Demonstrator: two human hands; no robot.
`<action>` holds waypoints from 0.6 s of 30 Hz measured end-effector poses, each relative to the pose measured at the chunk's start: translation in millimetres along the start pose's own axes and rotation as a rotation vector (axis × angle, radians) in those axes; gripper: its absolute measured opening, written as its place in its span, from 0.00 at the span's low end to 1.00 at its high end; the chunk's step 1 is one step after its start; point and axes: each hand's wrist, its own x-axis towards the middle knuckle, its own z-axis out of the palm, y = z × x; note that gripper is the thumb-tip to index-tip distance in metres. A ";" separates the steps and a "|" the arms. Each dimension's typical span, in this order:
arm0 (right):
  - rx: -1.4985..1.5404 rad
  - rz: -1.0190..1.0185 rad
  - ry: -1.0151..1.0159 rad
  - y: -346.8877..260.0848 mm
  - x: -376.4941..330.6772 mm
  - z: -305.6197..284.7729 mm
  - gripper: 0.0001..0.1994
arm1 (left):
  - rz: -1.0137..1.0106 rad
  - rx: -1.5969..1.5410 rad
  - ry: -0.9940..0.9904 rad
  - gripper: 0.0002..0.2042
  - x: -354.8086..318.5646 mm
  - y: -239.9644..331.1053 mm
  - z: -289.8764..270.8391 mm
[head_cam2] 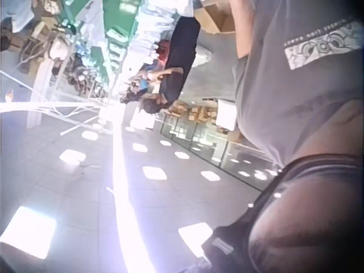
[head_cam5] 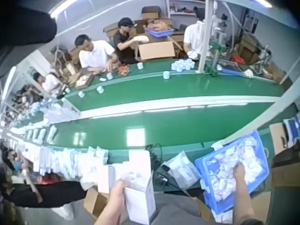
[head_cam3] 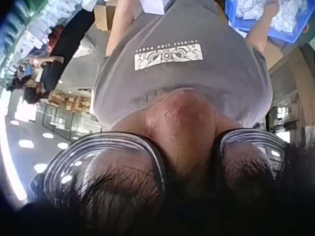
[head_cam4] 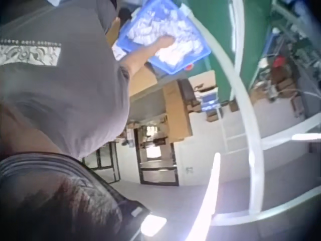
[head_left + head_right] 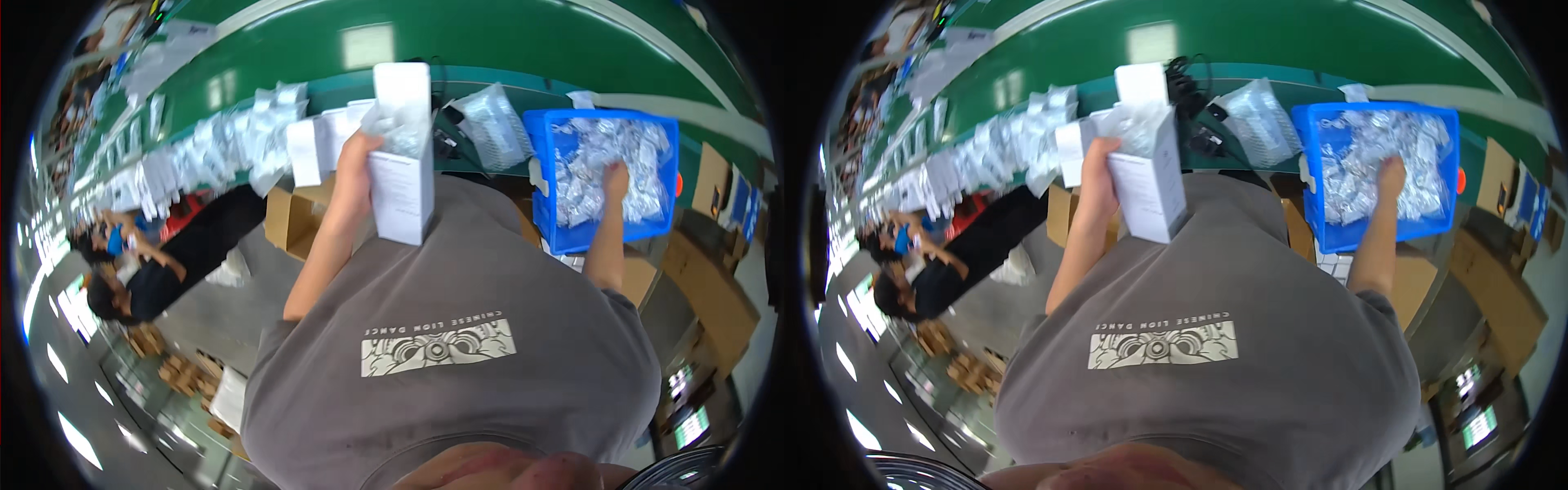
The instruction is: Manually packaging electronic components into boxes on an assembly line.
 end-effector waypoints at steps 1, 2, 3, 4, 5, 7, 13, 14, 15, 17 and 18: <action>0.002 0.119 0.015 -0.5 2.0 -7.3 0.07 | 0.027 0.024 -0.100 0.24 2.3 1.2 -3.1; 0.003 0.234 0.032 -4.0 7.1 -20.2 0.07 | 0.058 0.046 -0.200 0.25 1.4 1.6 -5.1; 0.096 0.214 0.134 13.3 4.7 -27.1 0.07 | 0.074 0.039 -0.187 0.25 -0.2 0.3 -1.1; 0.187 0.184 0.232 19.9 8.8 -35.9 0.08 | 0.146 0.047 -0.189 0.25 -2.5 -3.7 3.2; 0.196 0.164 0.228 0.6 12.5 -50.6 0.08 | 0.215 0.064 -0.192 0.25 -4.5 -8.0 9.6; 0.741 0.110 0.141 -57.4 18.1 -102.0 0.11 | 0.285 0.073 -0.184 0.26 -12.9 -11.5 17.7; 1.531 -0.410 -0.484 -328.5 -40.1 -281.0 0.15 | 0.328 0.359 -0.212 0.24 -35.4 -0.8 47.4; 1.472 -0.566 -0.530 -352.5 -47.3 -298.2 0.14 | 0.334 0.403 -0.215 0.24 -37.2 -1.0 49.1; 1.407 -0.722 -0.577 -370.6 -52.8 -311.0 0.12 | 0.337 0.400 -0.218 0.24 -37.6 -4.2 47.8; 1.223 -0.964 -0.625 -405.0 -51.6 -327.5 0.10 | 0.428 0.414 -0.233 0.25 -32.6 -13.8 40.0; 1.026 -1.189 -0.667 -415.0 -48.2 -329.2 0.08 | 0.475 0.422 -0.241 0.26 -32.3 -14.3 38.1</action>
